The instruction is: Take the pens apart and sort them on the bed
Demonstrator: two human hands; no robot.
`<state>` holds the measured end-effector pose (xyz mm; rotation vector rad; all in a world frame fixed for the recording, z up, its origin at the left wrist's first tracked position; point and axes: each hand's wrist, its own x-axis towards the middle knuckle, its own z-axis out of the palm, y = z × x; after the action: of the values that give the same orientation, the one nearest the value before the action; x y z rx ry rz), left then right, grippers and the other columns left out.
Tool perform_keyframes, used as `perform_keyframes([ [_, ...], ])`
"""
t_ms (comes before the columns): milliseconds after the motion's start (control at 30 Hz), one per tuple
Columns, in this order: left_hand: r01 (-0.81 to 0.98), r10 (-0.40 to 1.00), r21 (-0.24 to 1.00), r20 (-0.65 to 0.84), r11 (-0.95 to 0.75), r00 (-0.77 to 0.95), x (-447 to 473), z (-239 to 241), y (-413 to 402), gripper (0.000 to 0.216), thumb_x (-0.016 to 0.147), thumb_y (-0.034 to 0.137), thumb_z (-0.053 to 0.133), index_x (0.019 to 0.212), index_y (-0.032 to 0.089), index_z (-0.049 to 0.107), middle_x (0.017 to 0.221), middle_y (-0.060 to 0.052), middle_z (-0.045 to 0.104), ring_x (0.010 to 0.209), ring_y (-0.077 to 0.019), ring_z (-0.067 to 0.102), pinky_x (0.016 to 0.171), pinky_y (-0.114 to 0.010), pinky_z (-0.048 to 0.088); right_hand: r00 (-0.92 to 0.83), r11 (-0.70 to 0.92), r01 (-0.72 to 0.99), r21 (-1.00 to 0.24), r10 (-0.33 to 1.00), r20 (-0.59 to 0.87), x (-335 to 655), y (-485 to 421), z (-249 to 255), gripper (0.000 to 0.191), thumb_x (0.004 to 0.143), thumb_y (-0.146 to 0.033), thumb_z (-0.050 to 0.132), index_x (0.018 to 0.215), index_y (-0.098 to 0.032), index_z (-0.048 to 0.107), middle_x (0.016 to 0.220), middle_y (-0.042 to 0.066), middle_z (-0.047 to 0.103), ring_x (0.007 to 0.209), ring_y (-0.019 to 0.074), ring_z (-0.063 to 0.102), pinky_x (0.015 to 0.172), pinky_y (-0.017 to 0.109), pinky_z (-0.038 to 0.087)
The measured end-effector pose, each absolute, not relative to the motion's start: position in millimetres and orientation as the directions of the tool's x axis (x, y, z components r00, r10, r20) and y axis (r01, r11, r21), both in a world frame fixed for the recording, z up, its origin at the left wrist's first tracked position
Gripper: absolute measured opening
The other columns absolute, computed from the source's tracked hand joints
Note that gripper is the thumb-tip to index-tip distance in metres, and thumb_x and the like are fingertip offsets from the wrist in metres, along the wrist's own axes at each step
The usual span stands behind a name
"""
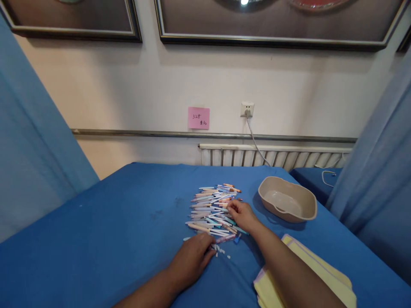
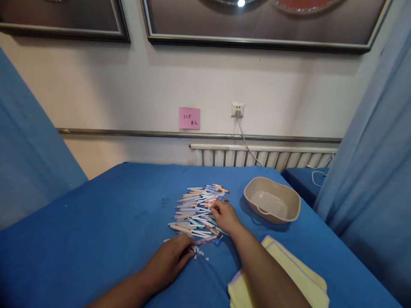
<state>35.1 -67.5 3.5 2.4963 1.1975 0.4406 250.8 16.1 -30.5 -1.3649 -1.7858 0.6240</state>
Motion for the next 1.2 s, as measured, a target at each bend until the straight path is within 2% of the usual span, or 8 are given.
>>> perform_keyframes([
  [233, 0.648, 0.825, 0.511, 0.332, -0.565, 0.457, 24.2, 6.6, -42.9, 0.022, 0.089, 0.034, 0.042, 0.084, 0.019, 0.058, 0.070, -0.001, 0.058, 0.064, -0.0144, 0.052, 0.060, -0.023, 0.038, -0.120, 0.309, 0.608, -0.731, 0.946, 0.300, 236.6, -1.8, -13.7, 0.017, 0.083, -0.027, 0.045, 0.077, -0.018, 0.058, 0.064, -0.001, 0.057, 0.059, 0.0124, 0.051, 0.056, 0.021, 0.036],
  [400, 0.569, 0.874, 0.664, 0.374, -0.486, 0.311, 13.8, 2.1, -21.6, 0.025, 0.086, 0.036, 0.045, 0.077, 0.017, 0.058, 0.060, 0.002, 0.053, 0.055, -0.0120, 0.049, 0.054, -0.020, 0.037, -0.158, 0.376, 0.596, -0.709, 0.921, 0.356, 215.7, -24.2, 18.9, 0.012, 0.082, -0.024, 0.047, 0.079, -0.020, 0.058, 0.070, -0.001, 0.061, 0.063, 0.0120, 0.053, 0.058, 0.021, 0.037],
  [533, 0.530, 0.896, 0.723, 0.340, -0.443, 0.284, 0.9, 0.5, -20.2, 0.026, 0.084, 0.039, 0.048, 0.076, 0.017, 0.059, 0.055, 0.004, 0.050, 0.051, -0.0107, 0.046, 0.050, -0.019, 0.035, -0.163, 0.332, 0.659, -0.675, 0.939, 0.303, 205.9, -34.2, 23.2, 0.008, 0.079, -0.020, 0.052, 0.078, -0.021, 0.059, 0.075, -0.001, 0.062, 0.068, 0.0129, 0.054, 0.062, 0.022, 0.036],
  [633, 0.540, 0.889, 0.713, 0.284, -0.446, 0.360, -13.9, 1.4, -20.1, 0.025, 0.085, 0.038, 0.048, 0.076, 0.017, 0.060, 0.053, 0.005, 0.048, 0.049, -0.0100, 0.044, 0.048, -0.018, 0.034, -0.204, 0.306, 0.764, -0.567, 0.950, 0.238, 205.9, -37.8, 9.7, 0.008, 0.080, -0.020, 0.052, 0.078, -0.021, 0.060, 0.080, 0.001, 0.061, 0.075, 0.0144, 0.055, 0.067, 0.023, 0.036],
  [733, 0.536, 0.898, 0.731, 0.253, -0.422, 0.361, -24.7, -0.1, -13.3, 0.024, 0.084, 0.037, 0.049, 0.077, 0.017, 0.060, 0.052, 0.006, 0.046, 0.049, -0.0097, 0.041, 0.047, -0.018, 0.033, -0.290, 0.343, 0.809, -0.477, 0.939, 0.184, 209.9, -38.9, -0.3, 0.010, 0.081, -0.018, 0.049, 0.081, -0.021, 0.059, 0.086, 0.002, 0.060, 0.079, 0.0145, 0.055, 0.069, 0.023, 0.035],
  [900, 0.461, 0.916, 0.818, 0.188, -0.345, 0.353, -23.0, -5.5, -3.7, 0.023, 0.084, 0.037, 0.050, 0.076, 0.017, 0.058, 0.056, 0.005, 0.048, 0.052, -0.0101, 0.044, 0.049, -0.018, 0.036, -0.407, 0.399, 0.801, -0.447, 0.910, 0.084, 211.5, -37.8, -1.2, 0.012, 0.081, -0.017, 0.049, 0.081, -0.022, 0.061, 0.084, 0.003, 0.060, 0.079, 0.0154, 0.055, 0.069, 0.023, 0.034],
  [1033, 0.486, 0.877, 0.766, 0.208, -0.422, 0.433, -17.2, 1.4, -11.1, 0.020, 0.087, 0.032, 0.047, 0.079, 0.018, 0.059, 0.067, 0.001, 0.057, 0.062, -0.0124, 0.051, 0.058, -0.021, 0.041, -0.421, 0.393, 0.812, -0.431, 0.906, 0.034, 211.3, -40.3, -1.4, 0.012, 0.082, -0.020, 0.049, 0.081, -0.022, 0.061, 0.085, 0.004, 0.061, 0.079, 0.0160, 0.055, 0.068, 0.024, 0.033],
  [1200, 0.461, 0.741, 0.623, 0.308, -0.631, 0.597, -13.7, 12.8, -21.0, 0.018, 0.086, 0.021, 0.048, 0.098, 0.022, 0.060, 0.096, -0.004, 0.063, 0.093, -0.0176, 0.054, 0.085, -0.029, 0.042, -0.425, 0.383, 0.828, -0.410, 0.905, -0.013, 214.3, -44.5, -2.6, 0.007, 0.078, -0.025, 0.055, 0.082, -0.022, 0.059, 0.085, 0.003, 0.062, 0.076, 0.0163, 0.055, 0.064, 0.025, 0.031],
])
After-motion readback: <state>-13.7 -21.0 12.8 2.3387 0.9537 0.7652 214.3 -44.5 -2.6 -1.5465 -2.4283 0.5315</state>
